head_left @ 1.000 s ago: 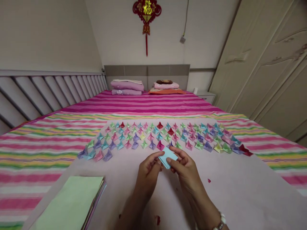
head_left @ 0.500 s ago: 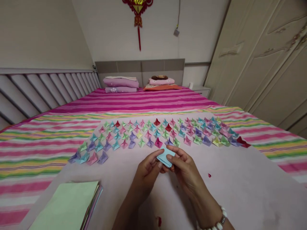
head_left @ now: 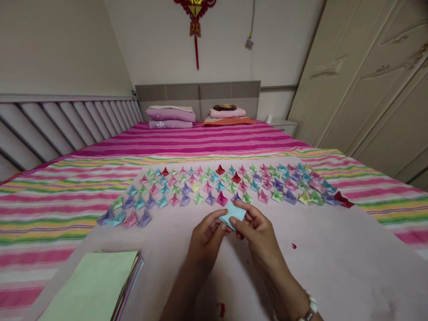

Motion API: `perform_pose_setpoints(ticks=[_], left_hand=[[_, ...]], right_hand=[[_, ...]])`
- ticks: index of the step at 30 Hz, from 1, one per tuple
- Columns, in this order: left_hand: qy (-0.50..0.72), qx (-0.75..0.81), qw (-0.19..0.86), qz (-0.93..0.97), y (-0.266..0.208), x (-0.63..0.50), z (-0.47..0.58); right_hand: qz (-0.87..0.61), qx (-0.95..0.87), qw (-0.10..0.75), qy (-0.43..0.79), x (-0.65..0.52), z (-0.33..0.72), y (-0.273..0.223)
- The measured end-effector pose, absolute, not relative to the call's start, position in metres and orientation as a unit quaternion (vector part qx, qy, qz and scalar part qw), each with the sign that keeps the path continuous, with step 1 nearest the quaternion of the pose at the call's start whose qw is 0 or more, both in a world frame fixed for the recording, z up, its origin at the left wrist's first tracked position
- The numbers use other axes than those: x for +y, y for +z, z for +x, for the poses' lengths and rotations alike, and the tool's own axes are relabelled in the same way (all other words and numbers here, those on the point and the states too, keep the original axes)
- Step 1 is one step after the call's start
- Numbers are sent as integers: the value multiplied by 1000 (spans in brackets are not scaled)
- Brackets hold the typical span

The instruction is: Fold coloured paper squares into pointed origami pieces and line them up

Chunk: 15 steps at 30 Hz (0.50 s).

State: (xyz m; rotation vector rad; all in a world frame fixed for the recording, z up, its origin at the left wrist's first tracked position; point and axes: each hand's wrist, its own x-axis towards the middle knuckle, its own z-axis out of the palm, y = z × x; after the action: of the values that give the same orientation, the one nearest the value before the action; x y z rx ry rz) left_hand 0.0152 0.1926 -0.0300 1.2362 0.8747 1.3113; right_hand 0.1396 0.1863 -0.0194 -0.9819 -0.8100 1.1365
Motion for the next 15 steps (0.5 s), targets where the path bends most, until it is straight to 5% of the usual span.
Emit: perform_pose_setpoints(ticks=[15], left_hand=[[564,440,533,452,-21,192,16]], right_hand=[[-447,-389,646,481,179,133,-13]])
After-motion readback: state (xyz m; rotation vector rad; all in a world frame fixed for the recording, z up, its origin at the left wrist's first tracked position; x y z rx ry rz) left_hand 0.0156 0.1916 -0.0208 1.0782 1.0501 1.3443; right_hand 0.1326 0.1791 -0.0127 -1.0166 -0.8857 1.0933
